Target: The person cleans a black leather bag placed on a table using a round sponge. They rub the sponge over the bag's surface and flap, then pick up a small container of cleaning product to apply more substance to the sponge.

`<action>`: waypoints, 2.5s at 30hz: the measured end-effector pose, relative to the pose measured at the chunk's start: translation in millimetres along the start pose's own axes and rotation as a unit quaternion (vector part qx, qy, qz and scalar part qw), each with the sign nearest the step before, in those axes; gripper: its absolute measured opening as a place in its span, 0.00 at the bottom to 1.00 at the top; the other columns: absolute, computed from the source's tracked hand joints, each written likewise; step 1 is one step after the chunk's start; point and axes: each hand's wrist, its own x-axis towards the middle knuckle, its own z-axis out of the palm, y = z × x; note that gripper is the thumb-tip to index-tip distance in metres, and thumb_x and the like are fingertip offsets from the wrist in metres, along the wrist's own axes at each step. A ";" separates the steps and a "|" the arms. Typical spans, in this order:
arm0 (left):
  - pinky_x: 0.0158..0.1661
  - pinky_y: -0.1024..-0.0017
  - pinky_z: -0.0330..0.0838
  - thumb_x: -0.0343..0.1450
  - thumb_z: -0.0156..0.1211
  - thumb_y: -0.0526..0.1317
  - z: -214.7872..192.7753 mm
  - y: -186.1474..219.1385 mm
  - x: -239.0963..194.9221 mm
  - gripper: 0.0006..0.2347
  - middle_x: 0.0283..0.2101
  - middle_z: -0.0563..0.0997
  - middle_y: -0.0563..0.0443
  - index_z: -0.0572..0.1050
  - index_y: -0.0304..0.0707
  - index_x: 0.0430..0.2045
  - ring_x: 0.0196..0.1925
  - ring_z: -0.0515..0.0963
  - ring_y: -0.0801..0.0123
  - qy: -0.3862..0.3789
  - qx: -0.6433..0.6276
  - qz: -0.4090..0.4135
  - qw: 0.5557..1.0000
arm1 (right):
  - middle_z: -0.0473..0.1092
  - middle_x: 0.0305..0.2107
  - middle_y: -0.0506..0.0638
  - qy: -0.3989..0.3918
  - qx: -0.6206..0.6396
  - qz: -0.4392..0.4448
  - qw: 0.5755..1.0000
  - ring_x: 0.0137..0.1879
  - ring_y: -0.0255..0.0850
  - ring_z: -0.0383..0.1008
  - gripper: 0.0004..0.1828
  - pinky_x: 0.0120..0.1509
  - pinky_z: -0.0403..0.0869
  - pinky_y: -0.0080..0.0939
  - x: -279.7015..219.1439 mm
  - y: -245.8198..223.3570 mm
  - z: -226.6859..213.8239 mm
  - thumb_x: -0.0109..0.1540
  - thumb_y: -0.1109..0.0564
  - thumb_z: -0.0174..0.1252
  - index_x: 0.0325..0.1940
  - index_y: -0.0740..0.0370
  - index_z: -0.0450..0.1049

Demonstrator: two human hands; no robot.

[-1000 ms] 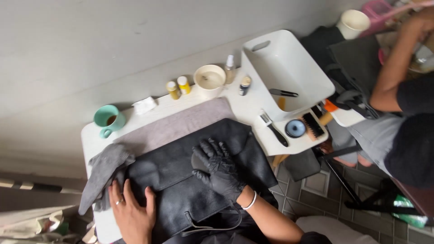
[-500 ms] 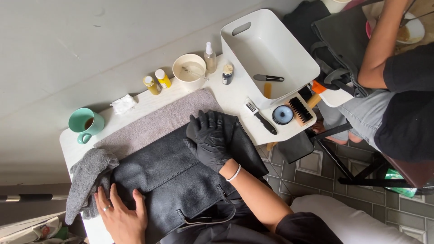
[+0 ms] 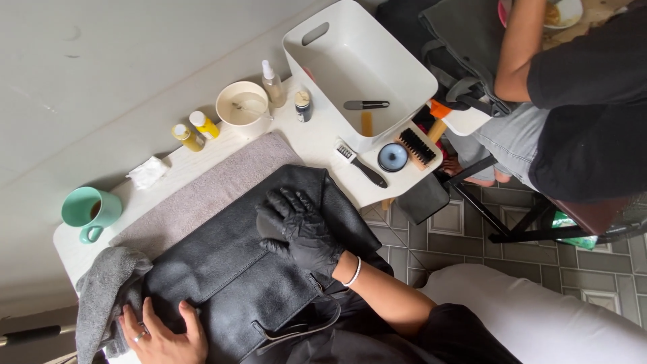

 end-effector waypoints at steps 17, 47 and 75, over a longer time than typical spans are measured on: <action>0.68 0.41 0.62 0.76 0.59 0.43 -20.9 16.3 17.1 0.25 0.64 0.70 0.11 0.74 0.11 0.58 0.69 0.66 0.24 -0.066 0.000 -0.010 0.998 | 0.61 0.70 0.60 -0.024 -0.106 0.069 0.992 0.73 0.64 0.60 0.40 0.79 0.54 0.65 38.7 1.7 29.2 0.64 0.32 0.49 0.75 0.55 0.62; 0.69 0.44 0.59 0.75 0.53 0.48 -32.6 25.1 23.3 0.27 0.67 0.66 0.15 0.70 0.17 0.61 0.73 0.62 0.28 -0.126 -0.020 -0.091 0.988 | 0.63 0.68 0.61 -0.020 -0.166 0.125 0.978 0.71 0.63 0.63 0.39 0.74 0.58 0.67 31.7 39.4 9.5 0.67 0.30 0.43 0.76 0.53 0.60; 0.69 0.46 0.59 0.73 0.57 0.46 -30.2 23.1 24.0 0.25 0.68 0.65 0.19 0.70 0.21 0.60 0.72 0.62 0.29 -0.112 -0.034 -0.092 0.989 | 0.60 0.71 0.58 -0.004 -0.149 0.106 0.983 0.73 0.62 0.60 0.38 0.73 0.58 0.72 23.4 37.2 12.7 0.68 0.33 0.42 0.78 0.54 0.58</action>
